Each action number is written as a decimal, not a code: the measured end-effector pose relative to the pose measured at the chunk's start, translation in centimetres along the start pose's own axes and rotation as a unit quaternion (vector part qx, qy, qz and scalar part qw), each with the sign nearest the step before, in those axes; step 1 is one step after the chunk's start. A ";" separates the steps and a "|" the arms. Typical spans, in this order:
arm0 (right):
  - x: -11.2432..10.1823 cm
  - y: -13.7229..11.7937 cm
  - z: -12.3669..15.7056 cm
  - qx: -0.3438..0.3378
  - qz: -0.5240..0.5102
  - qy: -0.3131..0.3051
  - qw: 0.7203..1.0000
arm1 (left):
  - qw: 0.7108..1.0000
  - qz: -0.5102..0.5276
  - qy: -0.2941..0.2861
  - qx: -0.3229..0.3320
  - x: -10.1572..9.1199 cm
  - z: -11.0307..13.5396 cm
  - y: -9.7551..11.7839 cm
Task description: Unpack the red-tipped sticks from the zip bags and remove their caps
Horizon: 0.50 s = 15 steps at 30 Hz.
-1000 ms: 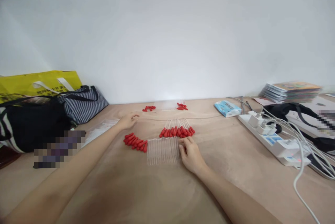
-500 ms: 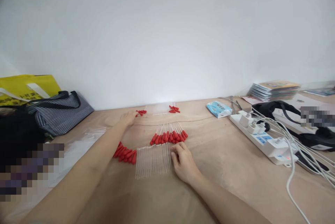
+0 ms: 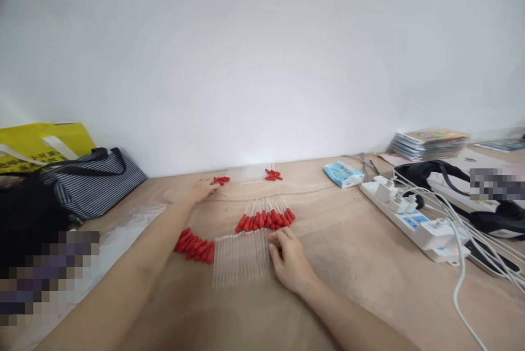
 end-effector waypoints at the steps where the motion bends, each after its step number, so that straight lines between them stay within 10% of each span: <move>1: 0.0 -0.1 0.0 0.002 -0.005 -0.001 1.000 | 1.000 0.006 0.002 0.014 -0.3 0.1 0.5; 8: -1.6 -0.5 -0.8 -0.012 -0.014 0.070 0.997 | 0.995 0.042 0.045 0.081 -4.8 3.0 5.8; 15: -1.4 -3.1 -0.6 -0.151 0.017 0.038 0.988 | 0.943 0.210 0.233 0.114 -11.3 14.7 13.4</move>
Point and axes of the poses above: each hand's wrist, its own z-axis away from the middle knuckle, its own x-axis out of the palm, y = z × x, the point moved 9 cm from there along -z, towards the middle knuckle, and after that the axes turned 15 degrees about y, right-handed, at the moved point
